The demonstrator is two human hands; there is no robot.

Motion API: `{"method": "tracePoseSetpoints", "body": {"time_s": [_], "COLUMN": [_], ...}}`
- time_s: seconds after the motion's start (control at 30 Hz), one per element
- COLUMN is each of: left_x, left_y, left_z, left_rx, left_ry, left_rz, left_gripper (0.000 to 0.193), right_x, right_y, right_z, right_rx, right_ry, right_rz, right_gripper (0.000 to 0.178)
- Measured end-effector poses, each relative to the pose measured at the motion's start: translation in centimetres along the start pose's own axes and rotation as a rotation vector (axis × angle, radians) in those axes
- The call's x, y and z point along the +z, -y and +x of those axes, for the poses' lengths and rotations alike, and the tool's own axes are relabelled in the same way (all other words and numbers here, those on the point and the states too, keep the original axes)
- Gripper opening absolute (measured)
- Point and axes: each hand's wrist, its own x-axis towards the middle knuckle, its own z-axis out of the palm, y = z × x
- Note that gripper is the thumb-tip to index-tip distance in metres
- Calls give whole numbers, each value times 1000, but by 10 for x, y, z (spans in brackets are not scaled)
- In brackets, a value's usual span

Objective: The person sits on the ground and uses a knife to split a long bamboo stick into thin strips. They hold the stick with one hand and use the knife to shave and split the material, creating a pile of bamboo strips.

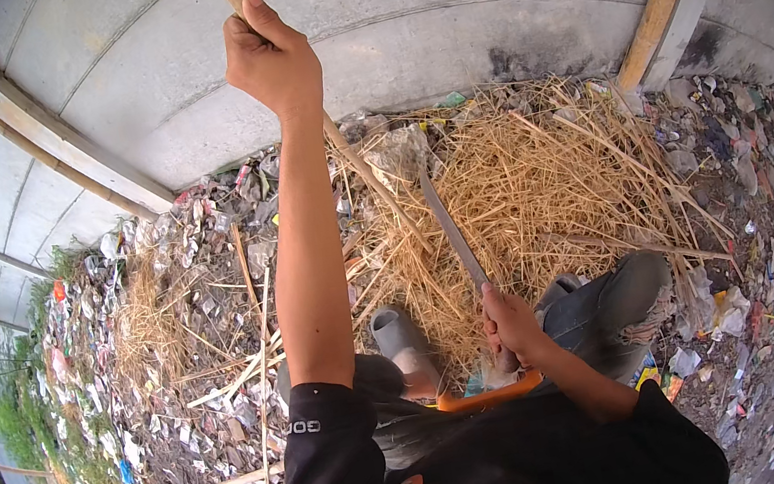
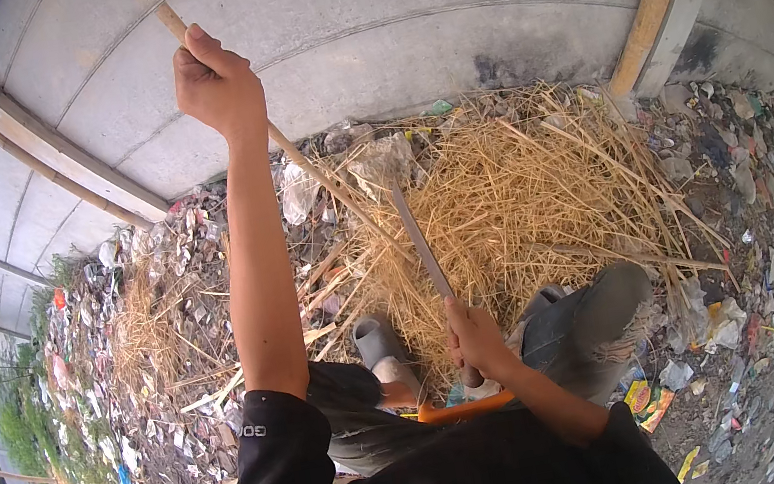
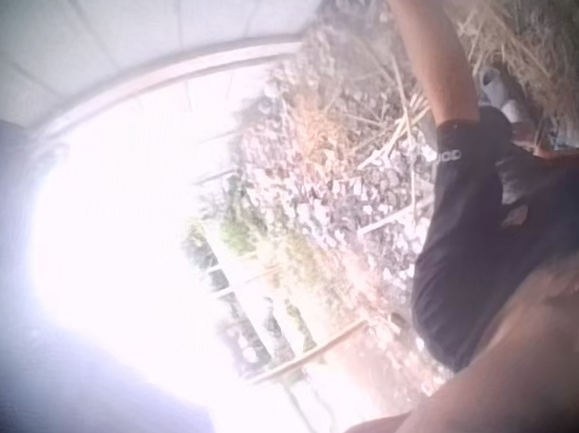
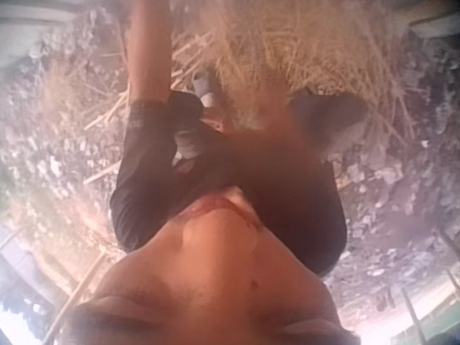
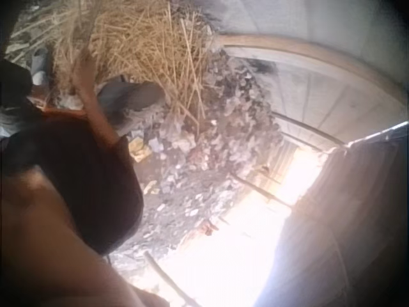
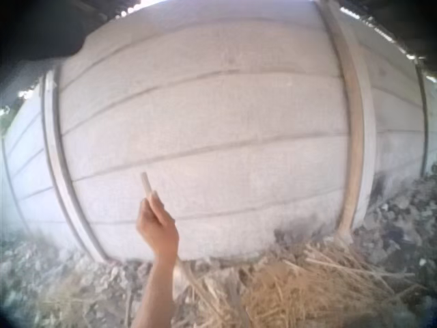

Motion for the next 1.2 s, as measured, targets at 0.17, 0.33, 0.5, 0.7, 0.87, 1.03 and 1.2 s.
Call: {"method": "tracePoseSetpoints", "body": {"time_s": [0.17, 0.33, 0.5, 0.7, 0.87, 1.03, 1.2], "left_x": [-7, -4, -11, -13, -6, 9, 7], "left_y": [2, -6, 3, 5, -8, -24, -24], "left_z": [-2, -6, -4, -4, -7, -19, -14], "left_rx": [-18, 18, -12, 9, 31, 133, 122], "left_ry": [-17, -13, 5, -61, -63, -36, -82], "left_rz": [20, 30, 72, 27, 9, 15, -41], "left_gripper": [50, 50, 48, 50, 50, 51, 50], "right_x": [23, 57, 11, 12, 40, 31, 12], "right_y": [137, 104, -51, 94, 164, -26, -18], "right_z": [-49, -34, -7, -38, -63, 1, -2], "right_rx": [-643, -1086, 53, -382, -1226, -186, -50], "right_ry": [55, 43, 20, 10, -20, 95, -88], "right_rz": [199, 380, -57, 66, 357, -206, 122], "right_gripper": [56, 51, 51, 57, 67, 47, 50]}}
